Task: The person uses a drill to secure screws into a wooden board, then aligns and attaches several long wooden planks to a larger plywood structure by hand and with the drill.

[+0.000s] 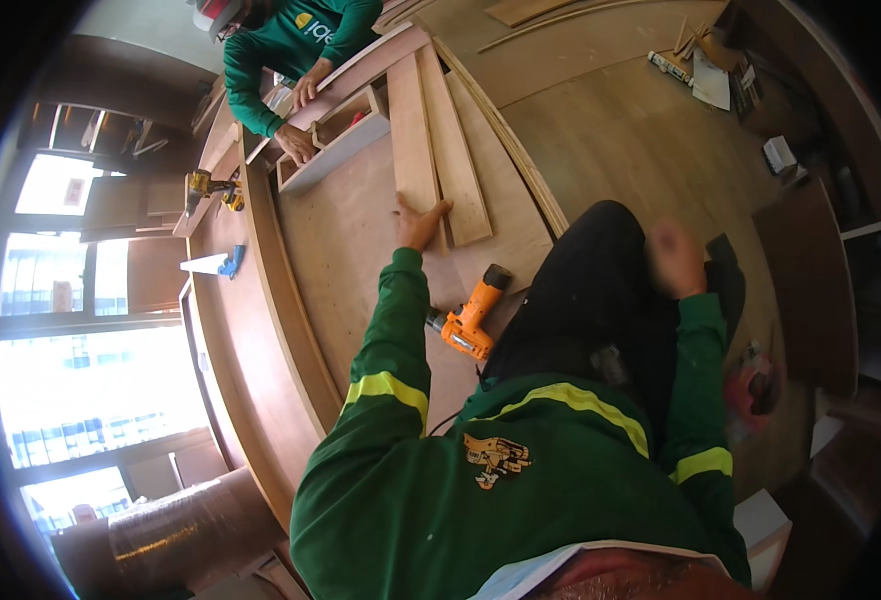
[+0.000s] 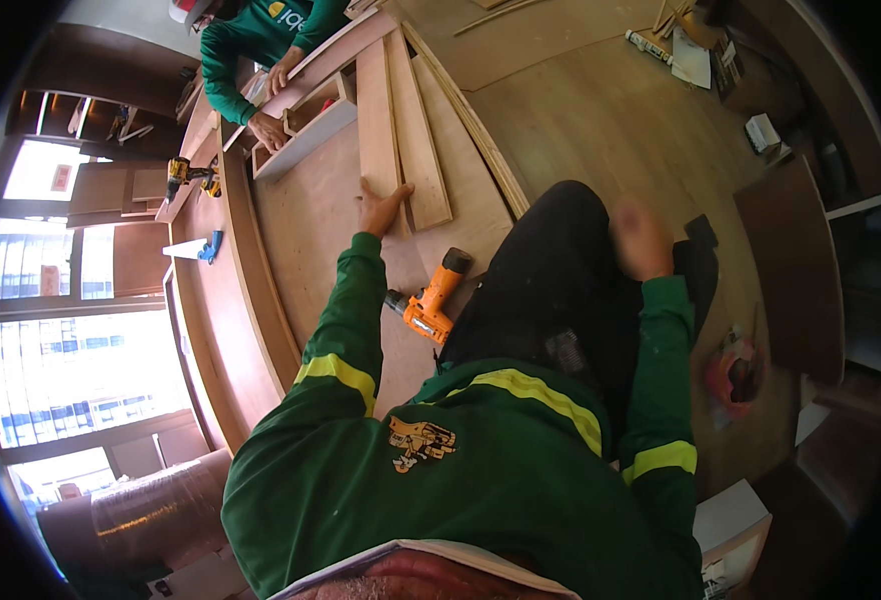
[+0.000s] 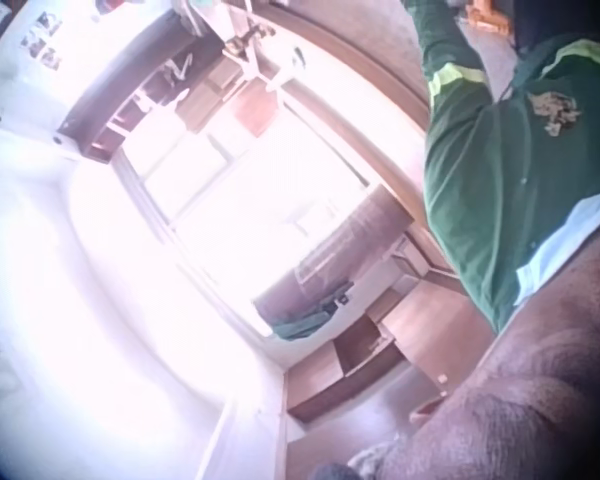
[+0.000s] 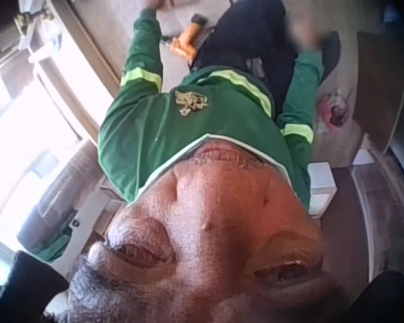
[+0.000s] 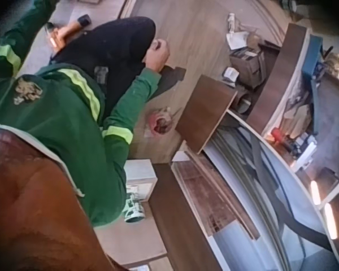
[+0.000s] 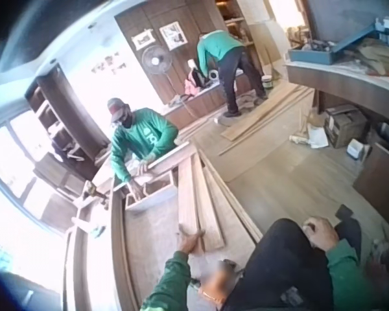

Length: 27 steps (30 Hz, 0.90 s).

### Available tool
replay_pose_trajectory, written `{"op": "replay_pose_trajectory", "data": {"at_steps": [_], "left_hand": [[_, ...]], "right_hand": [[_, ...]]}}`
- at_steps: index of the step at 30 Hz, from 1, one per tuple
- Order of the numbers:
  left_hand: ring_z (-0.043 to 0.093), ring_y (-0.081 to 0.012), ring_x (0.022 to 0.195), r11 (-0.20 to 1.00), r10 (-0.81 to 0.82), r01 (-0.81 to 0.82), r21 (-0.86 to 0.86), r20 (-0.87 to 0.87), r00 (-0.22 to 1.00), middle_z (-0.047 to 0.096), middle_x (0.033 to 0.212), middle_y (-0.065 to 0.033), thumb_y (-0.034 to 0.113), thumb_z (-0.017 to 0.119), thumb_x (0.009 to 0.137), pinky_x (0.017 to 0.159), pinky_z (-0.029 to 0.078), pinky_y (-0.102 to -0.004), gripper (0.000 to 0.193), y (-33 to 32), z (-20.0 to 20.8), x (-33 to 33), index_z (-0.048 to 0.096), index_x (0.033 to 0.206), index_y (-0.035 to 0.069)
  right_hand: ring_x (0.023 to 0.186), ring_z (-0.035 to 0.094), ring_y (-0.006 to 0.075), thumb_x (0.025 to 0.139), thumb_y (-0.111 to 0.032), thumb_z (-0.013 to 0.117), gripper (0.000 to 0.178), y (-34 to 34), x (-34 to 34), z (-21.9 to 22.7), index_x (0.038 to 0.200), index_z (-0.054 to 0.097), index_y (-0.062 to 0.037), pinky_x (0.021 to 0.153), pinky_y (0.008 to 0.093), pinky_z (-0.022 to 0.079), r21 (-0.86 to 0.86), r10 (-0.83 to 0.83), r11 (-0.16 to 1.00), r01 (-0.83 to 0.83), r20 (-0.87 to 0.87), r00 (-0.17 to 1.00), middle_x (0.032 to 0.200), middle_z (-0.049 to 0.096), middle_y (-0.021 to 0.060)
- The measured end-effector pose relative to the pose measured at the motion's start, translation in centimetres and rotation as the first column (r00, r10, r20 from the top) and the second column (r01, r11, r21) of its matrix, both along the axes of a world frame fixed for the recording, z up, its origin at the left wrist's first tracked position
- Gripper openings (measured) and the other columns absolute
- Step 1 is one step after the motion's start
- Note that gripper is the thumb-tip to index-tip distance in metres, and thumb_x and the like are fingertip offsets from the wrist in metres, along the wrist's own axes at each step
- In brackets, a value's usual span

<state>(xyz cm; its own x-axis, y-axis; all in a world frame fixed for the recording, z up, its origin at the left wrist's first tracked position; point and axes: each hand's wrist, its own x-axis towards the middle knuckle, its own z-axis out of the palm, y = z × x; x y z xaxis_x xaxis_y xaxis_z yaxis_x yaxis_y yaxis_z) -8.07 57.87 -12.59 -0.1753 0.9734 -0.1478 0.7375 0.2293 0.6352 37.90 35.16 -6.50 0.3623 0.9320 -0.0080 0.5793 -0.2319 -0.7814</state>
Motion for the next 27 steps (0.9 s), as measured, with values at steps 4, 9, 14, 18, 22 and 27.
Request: {"op": "replay_pose_trajectory", "data": {"at_steps": [4,9,14,18,22,27], "left_hand": [[0.032,-0.0532,0.146,0.999,-0.032,0.031,-0.026,-0.061,0.998,0.028,0.156,-0.0418,0.064,0.086,0.066,0.119,0.033,-0.0510,0.137,-4.3,0.1,-1.9,0.012,0.162,0.000],[0.036,-0.0531,0.142,0.996,-0.012,-0.007,-0.088,-0.218,0.976,0.035,0.154,-0.0374,0.057,0.088,0.066,0.118,0.034,-0.0536,0.133,-8.2,0.4,-6.5,0.012,0.164,0.009],[0.042,-0.0516,0.137,0.991,-0.070,0.029,-0.129,-0.332,0.941,0.045,0.149,-0.0320,0.050,0.090,0.066,0.115,0.038,-0.0527,0.124,-8.8,-0.6,-9.4,0.022,0.162,0.009],[0.046,-0.0492,0.136,0.990,-0.107,0.082,-0.115,-0.223,0.969,0.047,0.146,-0.0330,0.037,0.091,0.066,0.113,0.042,-0.0502,0.117,-7.9,-2.1,-13.8,0.026,0.159,0.006],[0.042,-0.0487,0.140,0.977,-0.134,0.069,-0.200,-0.333,0.933,0.051,0.144,-0.0329,0.032,0.092,0.066,0.115,0.041,-0.0490,0.118,-7.9,-1.7,-20.3,0.025,0.158,0.002],[0.044,-0.0490,0.138,0.983,-0.133,0.176,0.047,-0.474,0.870,0.045,0.148,-0.0341,0.036,0.087,0.076,0.116,0.040,-0.0485,0.103,-7.8,-0.4,-13.6,0.032,0.155,-0.003]], "right_hand": [[0.071,0.061,0.0237,0.096,-0.014,0.068,0.013,0.3,0.0,-0.5,0.099,0.068,-0.0014,0.069,0.0377,0.049,0.041,-0.008,0.999,0.007,0.006,1.000,0.080,0.066,0.0124],[0.070,0.059,0.0198,0.097,-0.015,0.068,0.014,1.1,-1.0,-1.5,0.101,0.068,-0.0017,0.068,0.0357,0.048,0.081,0.015,0.997,-0.009,-0.075,0.997,0.078,0.065,0.0098],[0.069,0.058,0.0176,0.098,-0.015,0.068,0.014,1.8,-0.8,-2.2,0.101,0.068,-0.0012,0.067,0.0344,0.048,0.033,0.005,0.999,-0.002,-0.091,0.996,0.078,0.064,0.0087],[0.070,0.057,0.0165,0.098,-0.015,0.068,0.014,1.4,-0.9,-1.7,0.101,0.068,-0.0013,0.068,0.0338,0.048,-0.006,0.003,1.000,-0.003,-0.100,0.995,0.079,0.064,0.0085],[0.074,0.060,0.0166,0.098,-0.015,0.068,0.014,0.9,-0.2,-2.0,0.103,0.068,-0.0011,0.070,0.0326,0.049,0.066,-0.022,0.997,0.027,-0.070,0.997,0.081,0.065,0.0093],[0.082,0.066,0.0185,0.098,-0.015,0.069,0.015,3.2,-5.9,0.7,0.106,0.068,-0.0018,0.076,0.0315,0.053,0.361,0.066,0.932,0.015,-0.211,0.975,0.091,0.070,0.0116]]}}
